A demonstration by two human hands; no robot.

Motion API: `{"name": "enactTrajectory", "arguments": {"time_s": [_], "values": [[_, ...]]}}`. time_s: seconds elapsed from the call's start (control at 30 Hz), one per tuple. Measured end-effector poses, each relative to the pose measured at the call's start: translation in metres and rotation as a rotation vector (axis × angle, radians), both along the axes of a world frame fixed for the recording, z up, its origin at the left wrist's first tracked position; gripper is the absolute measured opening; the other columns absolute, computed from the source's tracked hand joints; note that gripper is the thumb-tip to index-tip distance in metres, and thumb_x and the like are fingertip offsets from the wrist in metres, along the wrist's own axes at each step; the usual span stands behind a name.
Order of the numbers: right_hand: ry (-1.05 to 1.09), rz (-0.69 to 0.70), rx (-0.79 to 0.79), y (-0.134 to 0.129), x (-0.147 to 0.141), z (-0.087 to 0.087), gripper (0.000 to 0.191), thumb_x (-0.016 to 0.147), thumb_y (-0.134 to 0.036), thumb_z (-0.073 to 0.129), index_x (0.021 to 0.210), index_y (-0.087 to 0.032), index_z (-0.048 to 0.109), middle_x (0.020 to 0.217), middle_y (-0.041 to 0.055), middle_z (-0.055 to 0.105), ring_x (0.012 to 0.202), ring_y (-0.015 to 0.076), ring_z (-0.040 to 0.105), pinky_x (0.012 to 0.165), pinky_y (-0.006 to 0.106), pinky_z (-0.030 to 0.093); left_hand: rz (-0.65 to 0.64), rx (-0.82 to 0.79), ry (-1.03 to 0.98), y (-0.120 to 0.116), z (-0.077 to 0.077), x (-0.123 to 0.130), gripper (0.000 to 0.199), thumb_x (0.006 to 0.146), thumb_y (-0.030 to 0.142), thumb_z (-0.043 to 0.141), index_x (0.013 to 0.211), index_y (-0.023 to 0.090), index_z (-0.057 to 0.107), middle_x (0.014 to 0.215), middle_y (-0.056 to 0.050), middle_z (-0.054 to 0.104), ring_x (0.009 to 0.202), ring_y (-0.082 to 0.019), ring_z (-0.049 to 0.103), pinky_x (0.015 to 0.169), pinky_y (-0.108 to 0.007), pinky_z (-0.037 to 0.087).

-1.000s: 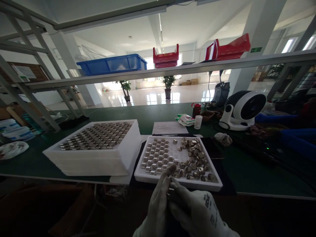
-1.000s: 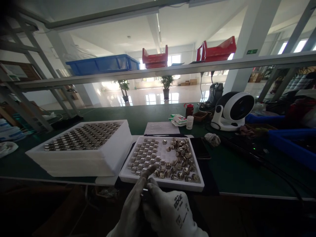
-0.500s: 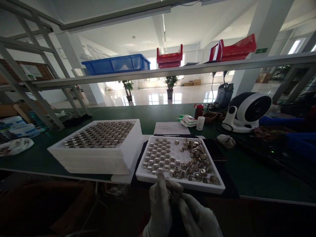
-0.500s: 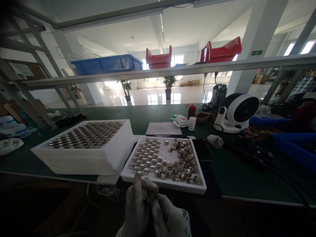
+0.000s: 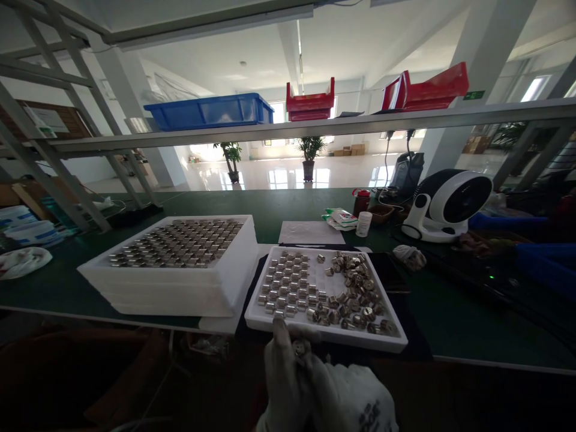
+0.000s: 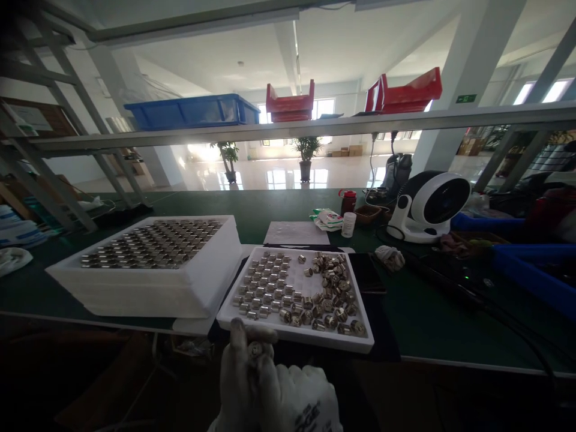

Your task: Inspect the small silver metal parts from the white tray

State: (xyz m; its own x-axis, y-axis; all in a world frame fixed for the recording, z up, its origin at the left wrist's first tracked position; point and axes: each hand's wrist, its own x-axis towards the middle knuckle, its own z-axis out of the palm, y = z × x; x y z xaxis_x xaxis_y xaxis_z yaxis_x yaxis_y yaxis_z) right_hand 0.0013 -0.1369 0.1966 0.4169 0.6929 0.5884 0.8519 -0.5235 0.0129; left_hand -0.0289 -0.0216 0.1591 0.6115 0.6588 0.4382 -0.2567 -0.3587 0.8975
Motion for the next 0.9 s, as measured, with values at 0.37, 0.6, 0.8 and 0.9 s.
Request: {"name": "enactTrajectory", "arguments": {"time_s": [0.37, 0.6, 0.8, 0.9], "values": [[0.645, -0.287, -0.019, 0.035, 0.159, 0.066, 0.028, 0.103, -0.039, 0.057, 0.113, -0.017, 0.072, 0.098, 0.0094, 0.079, 0.087, 0.0232, 0.075, 0.079, 0.037, 0.056, -0.286, 0.366, 0.412, 0.091, 0.075, 0.107, 0.050, 0.106, 0.031, 0.043, 0.152, 0.013, 0.050, 0.155, -0.016, 0.056, 0.147, -0.026, 0.050, 0.126, -0.043, 0.036], [0.663, -0.405, -0.076, 0.046, 0.234, 0.065, 0.028, 0.102, -0.038, 0.063, 0.114, -0.014, 0.071, 0.109, 0.0090, 0.075, 0.105, 0.0233, 0.071, 0.098, 0.046, 0.054, -0.330, 0.732, 0.821, 0.108, 0.092, 0.191, 0.032, 0.103, 0.022, 0.059, 0.134, 0.016, 0.066, 0.139, -0.013, 0.067, 0.131, -0.027, 0.063, 0.115, -0.054, 0.046], [0.682, -0.406, 0.117, 0.014, 0.186, 0.067, 0.040, 0.102, -0.044, 0.058, 0.129, -0.019, 0.072, 0.118, 0.0127, 0.078, 0.109, 0.0285, 0.073, 0.095, 0.042, 0.053, -0.462, 0.912, 1.069, 0.109, 0.093, 0.241, 0.017, 0.096, 0.023, 0.071, 0.112, 0.017, 0.072, 0.127, -0.009, 0.070, 0.123, -0.027, 0.064, 0.111, -0.053, 0.049], [0.747, -0.369, 0.232, -0.003, 0.159, 0.059, 0.041, 0.101, -0.044, 0.057, 0.133, -0.024, 0.071, 0.117, 0.0091, 0.080, 0.108, 0.0287, 0.075, 0.095, 0.041, 0.056, -0.499, 0.864, 1.041, 0.111, 0.101, 0.246, 0.011, 0.093, 0.021, 0.073, 0.103, 0.015, 0.072, 0.123, -0.009, 0.070, 0.122, -0.026, 0.063, 0.111, -0.053, 0.047]]}}
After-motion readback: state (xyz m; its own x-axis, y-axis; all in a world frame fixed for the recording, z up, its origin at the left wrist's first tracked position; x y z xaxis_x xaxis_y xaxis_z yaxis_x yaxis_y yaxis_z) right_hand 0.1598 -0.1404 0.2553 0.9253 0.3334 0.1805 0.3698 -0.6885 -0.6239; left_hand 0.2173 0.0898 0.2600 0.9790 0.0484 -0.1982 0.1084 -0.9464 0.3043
